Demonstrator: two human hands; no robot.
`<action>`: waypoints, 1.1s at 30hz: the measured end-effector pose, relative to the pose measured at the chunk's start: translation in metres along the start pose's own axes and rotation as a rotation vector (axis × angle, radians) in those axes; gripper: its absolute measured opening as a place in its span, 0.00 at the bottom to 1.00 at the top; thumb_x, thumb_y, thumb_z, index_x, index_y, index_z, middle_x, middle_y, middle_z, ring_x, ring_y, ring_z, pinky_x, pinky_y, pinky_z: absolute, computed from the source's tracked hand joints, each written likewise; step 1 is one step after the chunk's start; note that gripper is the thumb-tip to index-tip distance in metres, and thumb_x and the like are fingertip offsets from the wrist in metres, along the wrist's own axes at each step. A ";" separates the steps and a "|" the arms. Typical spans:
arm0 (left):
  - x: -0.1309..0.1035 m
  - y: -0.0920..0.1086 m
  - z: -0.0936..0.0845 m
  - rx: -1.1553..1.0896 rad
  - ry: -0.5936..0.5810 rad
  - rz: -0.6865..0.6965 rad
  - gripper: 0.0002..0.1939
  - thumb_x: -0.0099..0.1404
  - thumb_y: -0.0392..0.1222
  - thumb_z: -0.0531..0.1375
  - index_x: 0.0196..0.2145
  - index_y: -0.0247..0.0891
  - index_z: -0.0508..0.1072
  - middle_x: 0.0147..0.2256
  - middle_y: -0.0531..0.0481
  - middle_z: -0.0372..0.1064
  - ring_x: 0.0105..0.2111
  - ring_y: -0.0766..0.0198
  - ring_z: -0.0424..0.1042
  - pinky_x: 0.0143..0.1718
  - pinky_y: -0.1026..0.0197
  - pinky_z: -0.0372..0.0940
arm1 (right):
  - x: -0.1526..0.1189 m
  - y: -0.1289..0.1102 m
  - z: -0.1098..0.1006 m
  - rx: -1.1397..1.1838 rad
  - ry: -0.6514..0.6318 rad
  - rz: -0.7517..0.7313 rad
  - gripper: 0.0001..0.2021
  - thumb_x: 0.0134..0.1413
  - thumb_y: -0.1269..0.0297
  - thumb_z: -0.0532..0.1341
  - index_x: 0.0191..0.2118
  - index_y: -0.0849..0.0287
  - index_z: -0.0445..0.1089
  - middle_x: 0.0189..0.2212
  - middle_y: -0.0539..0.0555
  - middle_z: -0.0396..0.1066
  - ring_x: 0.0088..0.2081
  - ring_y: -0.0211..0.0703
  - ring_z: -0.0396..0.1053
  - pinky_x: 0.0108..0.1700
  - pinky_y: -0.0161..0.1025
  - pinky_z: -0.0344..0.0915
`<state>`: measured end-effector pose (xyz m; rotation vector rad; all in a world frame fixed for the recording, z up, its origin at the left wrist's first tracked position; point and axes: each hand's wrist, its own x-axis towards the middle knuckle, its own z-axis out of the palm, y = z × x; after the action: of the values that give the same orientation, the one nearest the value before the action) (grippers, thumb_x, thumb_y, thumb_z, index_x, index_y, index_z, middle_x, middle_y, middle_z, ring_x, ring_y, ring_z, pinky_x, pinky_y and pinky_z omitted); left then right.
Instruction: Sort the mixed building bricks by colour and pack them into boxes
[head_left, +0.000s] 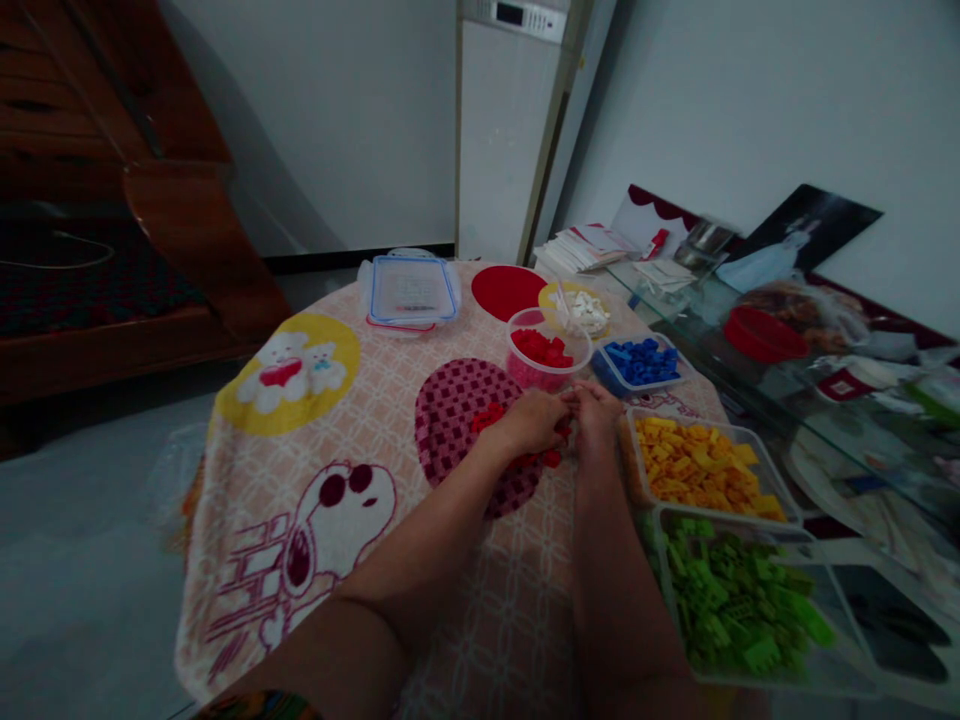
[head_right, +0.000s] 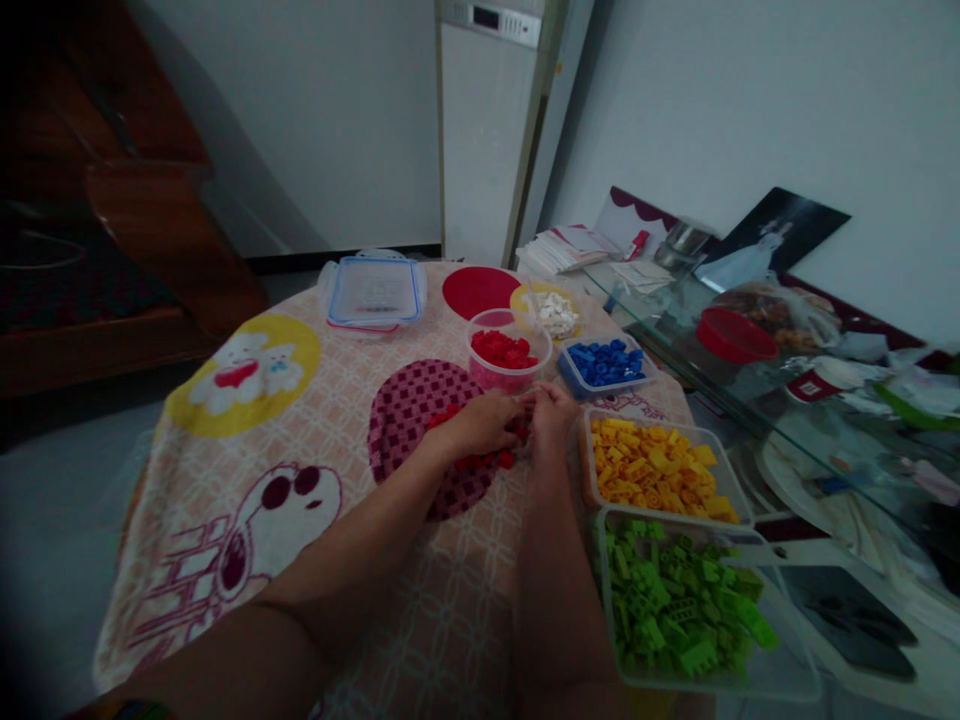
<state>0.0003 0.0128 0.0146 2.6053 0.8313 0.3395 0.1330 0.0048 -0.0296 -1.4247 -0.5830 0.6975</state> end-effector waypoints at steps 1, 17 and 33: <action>0.000 0.000 0.001 -0.007 0.013 -0.003 0.05 0.56 0.35 0.67 0.33 0.36 0.80 0.36 0.41 0.79 0.39 0.51 0.77 0.43 0.54 0.70 | 0.000 0.001 0.000 -0.002 -0.003 -0.005 0.07 0.41 0.61 0.61 0.29 0.57 0.72 0.15 0.46 0.70 0.19 0.41 0.69 0.23 0.36 0.66; -0.001 -0.022 -0.029 -0.607 0.624 -0.163 0.13 0.61 0.37 0.64 0.43 0.35 0.82 0.34 0.48 0.79 0.31 0.65 0.74 0.36 0.63 0.69 | -0.001 0.004 0.000 -0.008 -0.006 0.026 0.06 0.46 0.65 0.61 0.32 0.58 0.73 0.17 0.47 0.72 0.17 0.39 0.67 0.20 0.34 0.64; 0.009 -0.037 -0.015 -0.785 0.813 -0.086 0.30 0.62 0.32 0.58 0.63 0.36 0.70 0.59 0.39 0.72 0.51 0.57 0.78 0.55 0.54 0.73 | -0.004 -0.003 0.001 0.005 -0.008 0.043 0.01 0.48 0.69 0.62 0.29 0.59 0.71 0.14 0.46 0.70 0.15 0.35 0.67 0.18 0.29 0.62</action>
<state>-0.0163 0.0506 0.0132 1.6539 0.8012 1.4227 0.1301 0.0025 -0.0263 -1.4340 -0.5584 0.7383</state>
